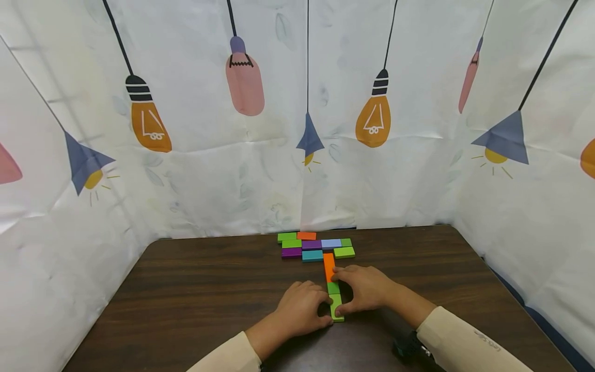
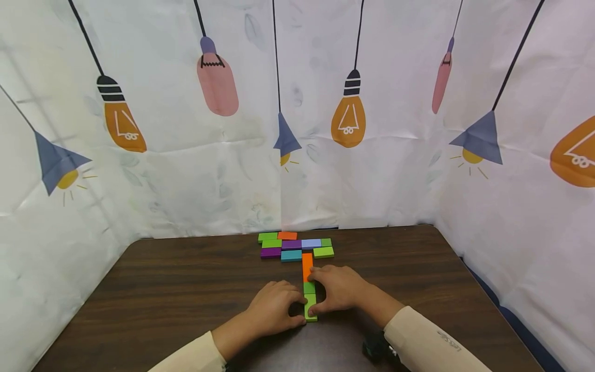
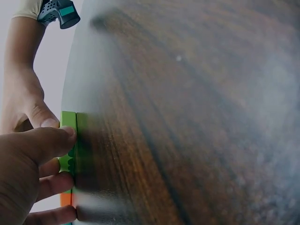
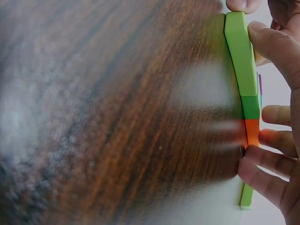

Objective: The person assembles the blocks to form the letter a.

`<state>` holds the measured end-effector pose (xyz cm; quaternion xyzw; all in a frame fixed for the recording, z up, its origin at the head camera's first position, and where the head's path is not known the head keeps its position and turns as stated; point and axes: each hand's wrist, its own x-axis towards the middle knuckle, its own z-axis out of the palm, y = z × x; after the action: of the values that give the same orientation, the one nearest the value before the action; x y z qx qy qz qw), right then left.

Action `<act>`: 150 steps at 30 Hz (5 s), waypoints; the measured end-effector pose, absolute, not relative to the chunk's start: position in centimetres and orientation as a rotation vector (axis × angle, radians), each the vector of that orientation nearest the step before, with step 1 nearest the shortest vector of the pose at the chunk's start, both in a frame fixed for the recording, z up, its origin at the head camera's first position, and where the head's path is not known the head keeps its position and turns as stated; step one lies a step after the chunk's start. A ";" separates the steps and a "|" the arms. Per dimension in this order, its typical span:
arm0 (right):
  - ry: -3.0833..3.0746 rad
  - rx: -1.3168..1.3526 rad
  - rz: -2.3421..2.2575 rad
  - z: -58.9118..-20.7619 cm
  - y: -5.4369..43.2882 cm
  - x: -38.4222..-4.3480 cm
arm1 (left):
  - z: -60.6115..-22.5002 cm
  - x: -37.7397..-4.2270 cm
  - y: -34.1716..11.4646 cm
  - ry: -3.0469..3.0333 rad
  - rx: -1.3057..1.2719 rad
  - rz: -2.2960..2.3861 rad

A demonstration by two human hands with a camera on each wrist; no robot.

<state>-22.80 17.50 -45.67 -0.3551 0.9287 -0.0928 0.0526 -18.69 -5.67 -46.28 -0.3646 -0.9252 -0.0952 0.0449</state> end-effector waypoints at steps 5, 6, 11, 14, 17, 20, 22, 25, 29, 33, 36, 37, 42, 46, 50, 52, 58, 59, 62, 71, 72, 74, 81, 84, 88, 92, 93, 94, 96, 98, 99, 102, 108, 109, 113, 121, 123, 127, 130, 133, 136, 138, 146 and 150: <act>2.831 -1.068 -0.311 -45.7 17.6 -22.8 | -46.2 -18.6 -5.7 -2.836 -1.112 -0.300; 2.835 -1.054 -0.317 -45.7 17.6 -22.8 | -46.2 -18.6 -5.7 -2.837 -1.111 -0.299; 2.890 -1.022 -0.364 -45.6 17.6 -22.9 | -46.4 -18.7 -5.7 -2.836 -1.108 -0.300; 2.936 -1.071 -0.364 -45.5 17.6 -22.9 | -46.4 -18.7 -5.6 -2.835 -1.102 -0.294; 2.955 -1.135 -0.362 -45.5 17.6 -23.0 | -46.4 -18.7 -5.6 -2.836 -1.097 -0.282; 2.923 -1.182 -0.353 -45.5 17.7 -23.1 | -46.3 -18.7 -5.6 -2.839 -1.099 -0.285; 2.881 -1.214 -0.351 -45.5 17.7 -23.1 | -46.2 -18.7 -5.6 -2.840 -1.101 -0.290; 2.827 -1.235 -0.348 -45.7 17.9 -23.2 | -46.2 -18.7 -5.6 -2.832 -1.108 -0.296; 2.788 -1.232 -0.365 -46.1 18.1 -23.2 | -46.2 -18.6 -5.6 -2.830 -1.113 -0.299; 2.765 -1.211 -0.382 -46.4 18.1 -23.3 | -46.1 -18.6 -5.6 -2.846 -1.109 -0.295; 2.748 -1.184 -0.395 -46.5 18.1 -23.3 | -46.1 -18.5 -5.6 -2.856 -1.108 -0.285; 2.741 -1.174 -0.401 -46.5 18.1 -23.3 | -46.0 -18.5 -5.6 -2.859 -1.109 -0.281; 2.717 -1.141 -0.413 -46.5 18.1 -23.2 | -45.9 -18.3 -5.7 -2.865 -1.121 -0.267; 2.716 -1.134 -0.414 -46.4 18.1 -23.2 | -45.9 -18.3 -5.7 -2.860 -1.128 -0.265; 2.704 -1.128 -0.435 -46.4 18.2 -23.2 | -46.0 -18.4 -5.7 -2.846 -1.149 -0.262; 2.703 -1.129 -0.440 -46.4 18.2 -23.2 | -45.9 -18.6 -5.8 -2.840 -1.172 -0.259; 2.711 -1.115 -0.440 -46.5 18.2 -23.2 | -45.7 -19.7 -6.7 -2.843 -1.181 -0.279; 2.714 -1.110 -0.438 -46.5 18.2 -23.2 | -45.6 -20.0 -7.0 -2.835 -1.167 -0.287; 2.716 -1.100 -0.441 -46.6 18.1 -23.3 | -45.2 -21.0 -7.9 -2.791 -1.087 -0.285; 2.733 -1.084 -0.417 -46.4 18.1 -23.3 | -45.2 -25.2 -11.2 -2.756 -0.779 -0.243; 2.734 -1.083 -0.415 -46.4 18.1 -23.3 | -45.2 -25.6 -11.4 -2.772 -0.762 -0.237; 2.735 -1.080 -0.416 -46.5 18.1 -23.3 | -45.3 -26.1 -11.7 -2.804 -0.740 -0.237; 2.729 -1.066 -0.429 -46.7 18.2 -23.4 | -45.6 -27.4 -11.7 -2.924 -0.676 -0.258; 2.728 -1.059 -0.423 -46.8 18.2 -23.4 | -45.7 -27.8 -11.6 -2.955 -0.663 -0.259; 2.727 -1.057 -0.422 -46.9 18.2 -23.4 | -46.0 -28.1 -11.7 -2.994 -0.633 -0.254; 2.734 -1.061 -0.421 -46.8 18.2 -23.4 | -46.2 -28.3 -12.0 -3.020 -0.599 -0.259; 2.734 -1.060 -0.421 -46.8 18.2 -23.4 | -46.2 -28.4 -12.1 -3.019 -0.596 -0.261; 2.736 -1.059 -0.418 -46.8 18.2 -23.5 | -46.3 -28.4 -12.2 -3.018 -0.593 -0.262; 2.738 -1.060 -0.417 -46.8 18.2 -23.4 | -46.4 -28.4 -12.4 -3.018 -0.589 -0.260; 2.739 -1.060 -0.415 -46.9 18.2 -23.4 | -46.5 -28.4 -12.7 -3.012 -0.591 -0.263; 2.740 -1.063 -0.416 -46.9 18.2 -23.4 | -46.6 -28.4 -12.9 -3.013 -0.589 -0.261; 2.744 -1.074 -0.420 -46.9 18.2 -23.4 | -46.6 -28.3 -13.4 -3.005 -0.579 -0.266; 2.738 -1.085 -0.435 -46.8 18.2 -23.3 | -46.8 -28.3 -14.6 -3.006 -0.544 -0.284; 2.737 -1.084 -0.436 -46.8 18.2 -23.3 | -46.9 -28.3 -14.8 -3.006 -0.543 -0.292; 2.739 -1.073 -0.430 -46.7 18.2 -23.3 | -46.9 -28.3 -15.7 -3.007 -0.539 -0.308; 2.736 -1.074 -0.435 -46.7 18.2 -23.2 | -46.6 -28.2 -17.4 -3.008 -0.514 -0.286; 2.738 -1.074 -0.435 -46.7 18.3 -23.1 | -46.5 -28.1 -17.7 -3.001 -0.514 -0.280; 2.738 -1.076 -0.437 -46.7 18.3 -23.1 | -46.4 -28.2 -18.3 -2.976 -0.522 -0.248; 2.735 -1.078 -0.439 -46.7 18.2 -23.1 | -46.2 -28.3 -18.6 -2.964 -0.534 -0.237; 2.731 -1.079 -0.444 -46.7 18.2 -23.2 | -46.0 -28.4 -18.9 -2.970 -0.535 -0.250; 2.731 -1.076 -0.441 -46.5 18.2 -23.2 | -45.9 -28.4 -19.0 -2.964 -0.534 -0.261; 2.731 -1.072 -0.438 -46.5 18.2 -23.2 | -45.8 -28.4 -19.1 -2.951 -0.542 -0.268; 2.735 -1.061 -0.423 -46.4 18.1 -23.2 | -45.7 -28.3 -19.3 -2.893 -0.622 -0.265; 2.735 -1.057 -0.422 -46.4 18.0 -23.2 | -45.8 -28.2 -19.3 -2.906 -0.639 -0.320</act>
<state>-23.24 18.05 -46.40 -0.3555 0.9195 -0.1419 0.0895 -28.15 -19.26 -45.76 -0.2130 -0.9683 -0.1066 0.0746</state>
